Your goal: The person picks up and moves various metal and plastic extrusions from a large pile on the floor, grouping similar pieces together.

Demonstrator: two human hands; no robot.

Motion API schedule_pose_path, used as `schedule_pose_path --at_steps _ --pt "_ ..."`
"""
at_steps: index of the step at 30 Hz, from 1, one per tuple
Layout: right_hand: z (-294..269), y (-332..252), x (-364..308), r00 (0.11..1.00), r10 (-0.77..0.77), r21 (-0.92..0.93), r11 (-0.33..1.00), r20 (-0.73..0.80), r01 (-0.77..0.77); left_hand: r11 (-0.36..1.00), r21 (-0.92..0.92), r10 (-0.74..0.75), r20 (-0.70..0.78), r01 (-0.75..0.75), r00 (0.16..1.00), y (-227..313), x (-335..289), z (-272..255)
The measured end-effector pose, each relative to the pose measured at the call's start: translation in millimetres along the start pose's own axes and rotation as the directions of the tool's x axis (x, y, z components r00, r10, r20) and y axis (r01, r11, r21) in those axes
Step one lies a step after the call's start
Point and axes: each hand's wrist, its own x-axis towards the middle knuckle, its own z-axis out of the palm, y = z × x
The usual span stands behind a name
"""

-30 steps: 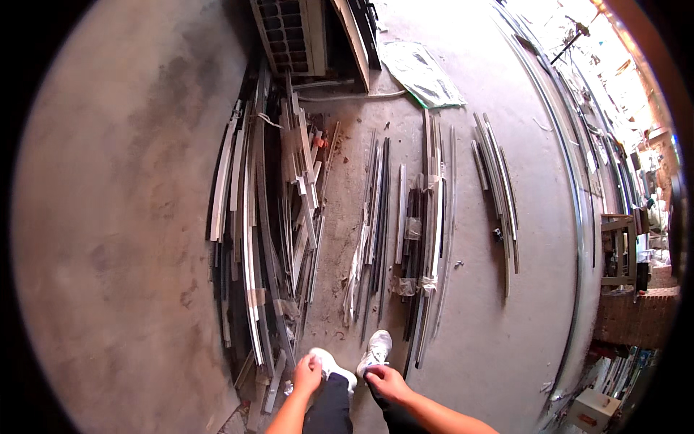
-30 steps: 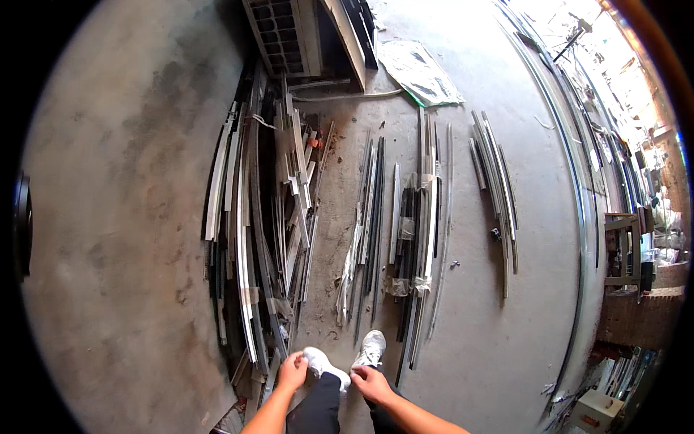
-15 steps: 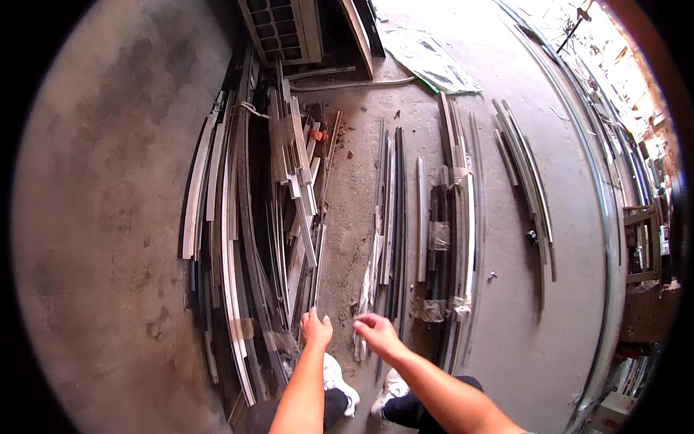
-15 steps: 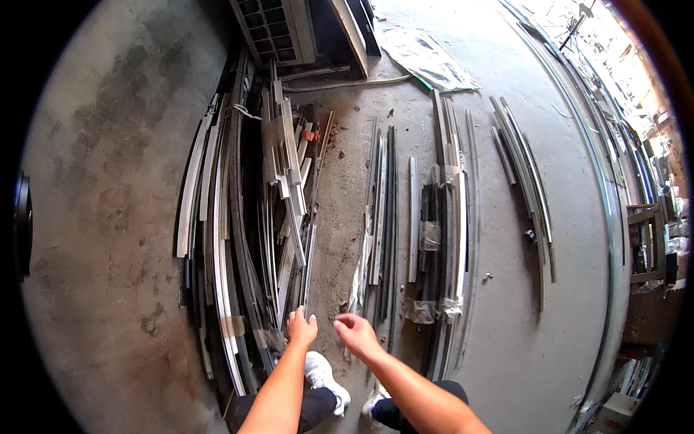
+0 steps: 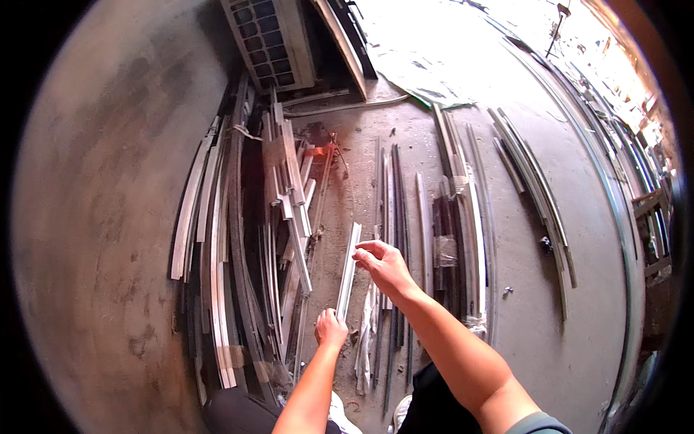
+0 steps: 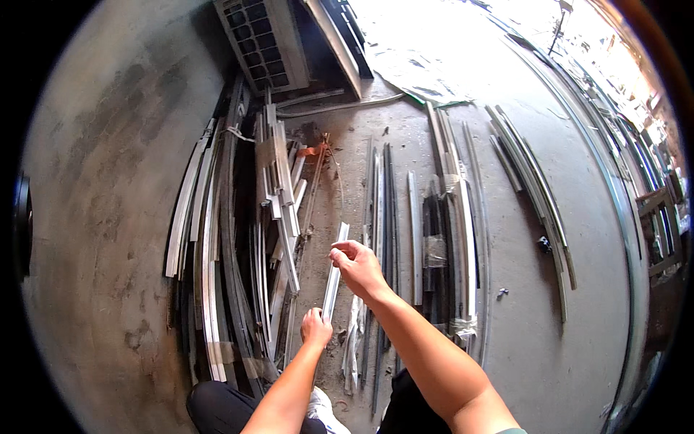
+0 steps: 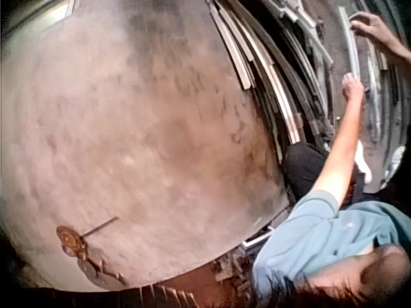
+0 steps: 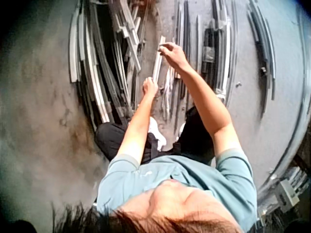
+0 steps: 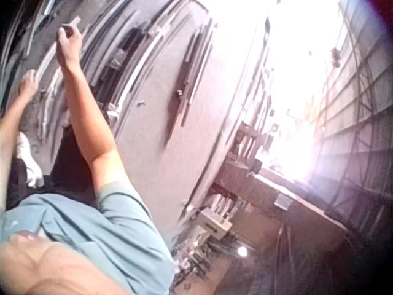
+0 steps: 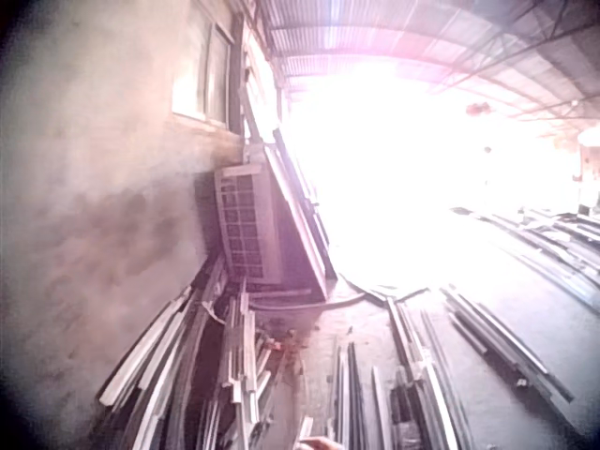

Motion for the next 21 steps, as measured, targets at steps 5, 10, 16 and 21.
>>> schedule_pose_path --at_steps 5,10,16,21 --pt "-16.4 -0.1 -1.3 0.998 -0.059 -0.189 0.98 -0.009 0.056 0.69 -0.672 -0.181 0.201 0.27 0.963 27.8 30.0 3.6" --pt "-32.8 8.3 16.7 0.996 0.032 -0.231 0.972 -0.077 -0.049 0.342 -0.828 -0.141 0.423 0.445 0.895 57.8 42.7 4.9" --pt "-35.7 41.4 16.1 0.977 0.197 -0.599 0.773 -0.083 -0.207 0.137 -0.796 -0.05 0.588 0.589 0.807 103.3 21.8 -33.1" --pt "-33.7 82.5 32.1 0.927 0.359 -0.674 0.658 -0.113 -0.336 0.086 -0.846 0.024 0.53 0.526 0.848 105.2 28.4 -22.7"
